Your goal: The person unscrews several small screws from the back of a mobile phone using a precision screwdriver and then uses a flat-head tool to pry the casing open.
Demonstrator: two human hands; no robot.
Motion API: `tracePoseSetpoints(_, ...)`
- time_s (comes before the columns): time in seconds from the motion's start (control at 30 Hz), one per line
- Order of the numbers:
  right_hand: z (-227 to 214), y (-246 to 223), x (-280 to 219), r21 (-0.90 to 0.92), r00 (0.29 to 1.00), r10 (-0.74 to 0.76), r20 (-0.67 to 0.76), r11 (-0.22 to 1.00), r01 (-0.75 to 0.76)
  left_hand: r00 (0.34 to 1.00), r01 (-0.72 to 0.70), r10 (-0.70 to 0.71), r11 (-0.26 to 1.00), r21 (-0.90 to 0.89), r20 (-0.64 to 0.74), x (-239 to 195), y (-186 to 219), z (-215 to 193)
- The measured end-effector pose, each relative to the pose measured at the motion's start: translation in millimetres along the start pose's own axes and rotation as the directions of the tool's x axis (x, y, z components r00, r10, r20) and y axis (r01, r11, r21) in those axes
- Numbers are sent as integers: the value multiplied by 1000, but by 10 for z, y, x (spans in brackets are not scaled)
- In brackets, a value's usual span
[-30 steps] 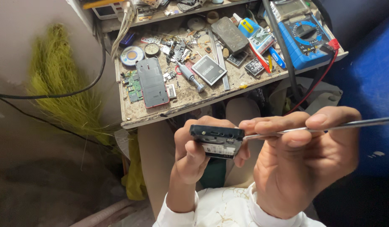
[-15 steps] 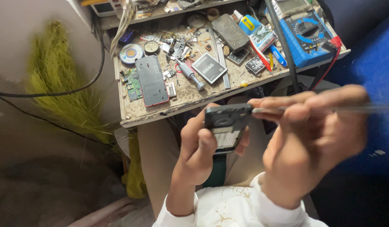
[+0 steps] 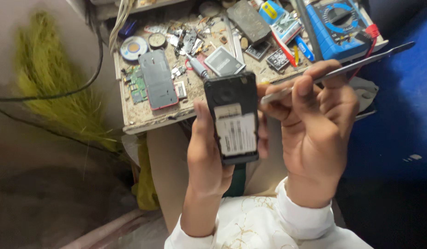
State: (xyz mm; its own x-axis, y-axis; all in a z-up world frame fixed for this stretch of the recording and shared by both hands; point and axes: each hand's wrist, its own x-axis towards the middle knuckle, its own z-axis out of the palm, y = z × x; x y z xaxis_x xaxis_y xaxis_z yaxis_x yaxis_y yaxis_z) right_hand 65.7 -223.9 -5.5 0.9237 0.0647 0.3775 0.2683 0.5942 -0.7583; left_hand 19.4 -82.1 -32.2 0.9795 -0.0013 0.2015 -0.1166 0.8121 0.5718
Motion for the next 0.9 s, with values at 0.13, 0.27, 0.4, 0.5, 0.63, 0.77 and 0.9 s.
tracePoseSetpoints(0.13,-1,-11,30,-90,999,-47,-21,995,45,995,34,-43,994,-101,-87,7,126,0)
tracePoseSetpoints(0.27,-19,-69,10,-201,994,-94,61,974,104,979,-52,31,994,-98,-203,28,189,36)
tracePoseSetpoints(0.4,38,-39,-97,-188,992,-96,80,976,110,964,-133,92,979,-152,-250,20,190,57)
tracePoseSetpoints(0.5,97,10,-209,-210,988,-125,89,968,141,969,-146,116,981,-125,-219,-11,192,30)
tracePoseSetpoints(0.63,149,39,-321,-262,981,-171,89,947,188,964,-214,181,963,-165,-195,-18,142,0)
tracePoseSetpoints(0.77,204,52,-366,-324,956,-259,140,900,291,968,-215,175,948,-235,-177,-17,102,-13)
tracePoseSetpoints(0.9,254,90,-424,-357,925,-336,179,854,379,969,-214,172,942,-258,-179,-22,100,-32)
